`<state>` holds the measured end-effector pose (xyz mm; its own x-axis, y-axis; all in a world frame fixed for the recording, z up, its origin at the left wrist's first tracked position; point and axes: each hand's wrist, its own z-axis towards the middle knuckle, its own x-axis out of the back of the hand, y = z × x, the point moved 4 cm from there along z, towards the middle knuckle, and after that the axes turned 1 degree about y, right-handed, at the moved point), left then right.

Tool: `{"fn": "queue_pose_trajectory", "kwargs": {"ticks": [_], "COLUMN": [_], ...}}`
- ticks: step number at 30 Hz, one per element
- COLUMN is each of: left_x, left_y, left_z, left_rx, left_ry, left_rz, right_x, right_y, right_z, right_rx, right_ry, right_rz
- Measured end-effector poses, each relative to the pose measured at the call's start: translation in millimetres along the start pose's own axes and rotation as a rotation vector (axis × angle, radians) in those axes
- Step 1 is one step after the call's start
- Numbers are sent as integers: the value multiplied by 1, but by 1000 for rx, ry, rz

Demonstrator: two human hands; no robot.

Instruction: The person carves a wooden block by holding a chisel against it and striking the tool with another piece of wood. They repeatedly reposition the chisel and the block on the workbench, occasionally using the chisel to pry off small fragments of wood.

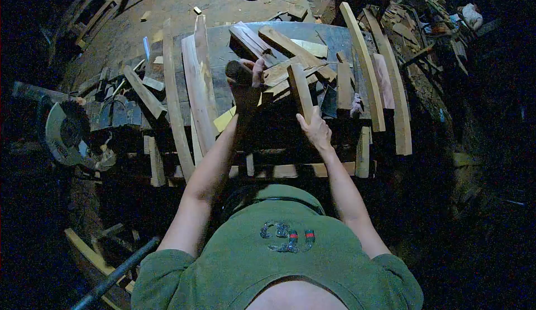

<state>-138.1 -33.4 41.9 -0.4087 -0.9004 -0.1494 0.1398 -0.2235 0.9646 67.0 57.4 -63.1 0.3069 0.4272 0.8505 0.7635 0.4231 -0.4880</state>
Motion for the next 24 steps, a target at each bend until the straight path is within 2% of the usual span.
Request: {"fn": "queue_pose_trajectory", "kwargs": {"ticks": [3, 9, 11, 12, 13, 15, 16, 18, 20, 23, 24], "left_x": [-3, -9, -11, -11, -11, -8, -8, -16, -19, -18, -18], "left_y": [1, 17, 23, 22, 19, 13, 12, -14, -62, -76, -80], "left_z": [-2, -11, -17, -18, -18, -19, -20, -23, -32, -35, -36], "left_rx": [-67, -162, -270, -268, -266, -262, -310, -372, -513, -554, -572], "left_ry": [37, -29, -39, -45, -52, -64, -92, -127, 210, 156, 130], "left_rz": [184, 302, 366, 364, 406, 448, 535, 614, 549, 577, 598], "right_x": [1, 9, 22, 57, 72, 135, 133, 122, 110, 95, 152], "right_y": [-1, -4, -11, -37, -50, -109, -108, -105, -101, -99, -147], "right_z": [-1, 8, 24, 11, 10, -19, -21, -26, -27, -37, -72], "right_rx": [-14, -31, 17, 18, 131, 522, 518, 609, 695, 815, 754], "right_ry": [-14, -31, -122, -62, 36, 254, 260, 249, 243, 212, 64], "right_rz": [-3, 40, 162, 250, 396, 557, 559, 365, 166, -151, 1]}}
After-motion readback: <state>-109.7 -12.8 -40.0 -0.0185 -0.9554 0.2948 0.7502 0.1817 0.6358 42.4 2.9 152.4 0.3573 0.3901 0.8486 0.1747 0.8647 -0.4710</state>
